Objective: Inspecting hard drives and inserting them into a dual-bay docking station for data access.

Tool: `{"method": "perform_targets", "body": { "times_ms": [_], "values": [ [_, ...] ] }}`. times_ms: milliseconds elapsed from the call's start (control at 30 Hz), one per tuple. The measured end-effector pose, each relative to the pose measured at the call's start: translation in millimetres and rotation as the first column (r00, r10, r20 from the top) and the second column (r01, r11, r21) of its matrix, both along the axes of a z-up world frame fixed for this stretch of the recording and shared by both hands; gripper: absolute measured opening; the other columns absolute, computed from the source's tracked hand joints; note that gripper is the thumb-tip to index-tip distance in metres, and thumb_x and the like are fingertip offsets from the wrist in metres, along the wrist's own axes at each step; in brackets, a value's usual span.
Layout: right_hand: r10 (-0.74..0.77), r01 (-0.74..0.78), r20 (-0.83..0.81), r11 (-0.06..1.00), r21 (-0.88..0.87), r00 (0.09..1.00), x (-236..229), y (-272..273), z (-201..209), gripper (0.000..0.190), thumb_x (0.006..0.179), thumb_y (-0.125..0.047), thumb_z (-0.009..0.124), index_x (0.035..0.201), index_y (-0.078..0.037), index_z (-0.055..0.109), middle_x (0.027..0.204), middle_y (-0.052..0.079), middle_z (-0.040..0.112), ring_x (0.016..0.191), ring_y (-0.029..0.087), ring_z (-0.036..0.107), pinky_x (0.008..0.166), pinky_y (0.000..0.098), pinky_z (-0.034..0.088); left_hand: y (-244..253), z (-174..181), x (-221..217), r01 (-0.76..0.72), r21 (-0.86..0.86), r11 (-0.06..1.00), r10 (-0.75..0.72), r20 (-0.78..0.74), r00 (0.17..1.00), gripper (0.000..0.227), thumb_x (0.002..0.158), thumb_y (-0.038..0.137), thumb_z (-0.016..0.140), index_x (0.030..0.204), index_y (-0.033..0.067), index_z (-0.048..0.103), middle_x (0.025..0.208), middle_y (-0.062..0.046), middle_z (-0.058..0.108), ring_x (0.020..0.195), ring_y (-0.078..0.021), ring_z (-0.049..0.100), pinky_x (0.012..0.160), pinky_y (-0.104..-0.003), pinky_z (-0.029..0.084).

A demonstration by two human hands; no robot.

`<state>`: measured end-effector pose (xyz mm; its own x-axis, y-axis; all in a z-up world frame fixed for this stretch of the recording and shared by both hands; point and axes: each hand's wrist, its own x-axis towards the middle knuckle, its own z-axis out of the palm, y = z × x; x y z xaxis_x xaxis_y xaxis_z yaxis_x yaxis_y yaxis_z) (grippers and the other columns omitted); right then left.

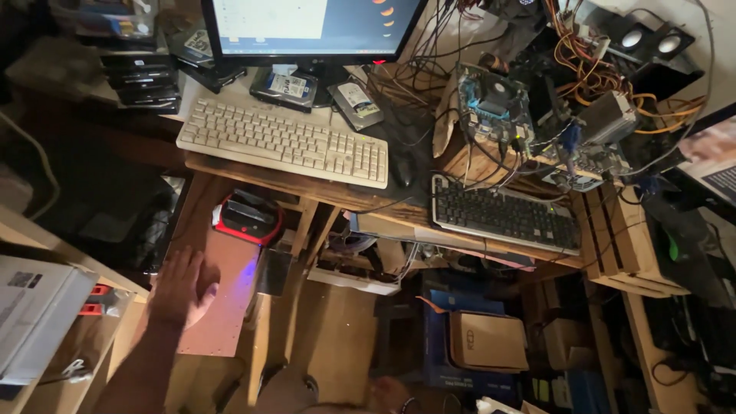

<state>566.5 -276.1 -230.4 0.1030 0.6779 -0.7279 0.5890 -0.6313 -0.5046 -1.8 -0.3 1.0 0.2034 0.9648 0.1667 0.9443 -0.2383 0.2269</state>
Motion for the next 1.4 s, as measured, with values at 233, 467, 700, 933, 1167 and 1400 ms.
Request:
{"method": "perform_targets", "body": {
  "times_ms": [233,467,700,933,1167,1400],
  "values": [
    [0.268,-0.260,0.191,0.963,-0.066,0.944,-11,31,53,0.032,0.093,-0.052,0.063,0.093,-0.023,0.075,0.098,-0.001,0.078,0.093,0.013,0.073,0.080,0.0326,0.052,-1,-5,2,-0.013,0.149,0.989,0.009,0.028,1.000,0.086,0.083,0.054,0.058,0.154,0.0089,0.041,0.163,-0.019,0.039,0.151,-0.0376,0.036,0.123,-0.049,0.030],
    [-0.383,0.329,-0.441,0.924,-0.195,0.812,7,38,-12,0.019,0.089,-0.032,0.060,0.075,-0.021,0.054,0.078,0.002,0.061,0.075,0.019,0.058,0.078,0.0353,0.049,-3,2,1,0.000,0.202,0.979,-0.008,0.037,0.999,0.085,0.083,0.052,0.059,0.152,0.0071,0.042,0.160,-0.020,0.042,0.147,-0.0380,0.040,0.119,-0.051,0.034],
    [-0.812,0.087,-0.583,0.579,-0.811,-0.024,-1,58,-5,0.036,0.094,-0.028,0.043,0.061,-0.016,0.035,0.060,0.004,0.036,0.057,0.023,0.040,0.064,0.0399,0.035,-5,7,3,0.011,0.321,0.947,-0.032,0.059,0.998,0.080,0.079,0.047,0.065,0.147,0.0066,0.050,0.155,-0.021,0.049,0.144,-0.0401,0.046,0.117,-0.049,0.039],
    [0.182,-0.198,0.212,0.978,0.059,0.960,-31,65,58,0.036,0.086,-0.054,0.049,0.095,-0.025,0.070,0.091,-0.008,0.075,0.087,0.010,0.067,0.081,0.0296,0.050,-4,1,0,0.011,0.302,0.953,-0.053,0.131,0.990,0.080,0.078,0.046,0.067,0.147,0.0101,0.048,0.157,-0.022,0.045,0.143,-0.0433,0.045,0.111,-0.056,0.043],
    [0.094,-0.119,0.318,0.991,0.058,0.943,-43,76,95,0.024,0.078,-0.048,0.055,0.067,-0.027,0.059,0.069,-0.002,0.059,0.068,0.016,0.053,0.066,0.0372,0.042,-7,11,3,0.024,0.413,0.910,-0.085,0.131,0.988,0.082,0.083,0.044,0.067,0.151,0.0082,0.041,0.157,-0.023,0.045,0.142,-0.0433,0.047,0.114,-0.054,0.042],
    [-0.448,0.397,-0.858,0.856,-0.331,0.250,-3,57,-14,0.020,0.090,-0.004,0.056,0.110,-0.002,0.059,0.082,0.010,0.049,0.072,0.027,0.057,0.061,0.0436,0.050,-10,20,5,-0.003,0.340,0.940,-0.053,0.155,0.986,0.081,0.081,0.045,0.064,0.152,0.0125,0.042,0.161,-0.016,0.043,0.143,-0.0425,0.046,0.105,-0.060,0.044]
  ]
}}
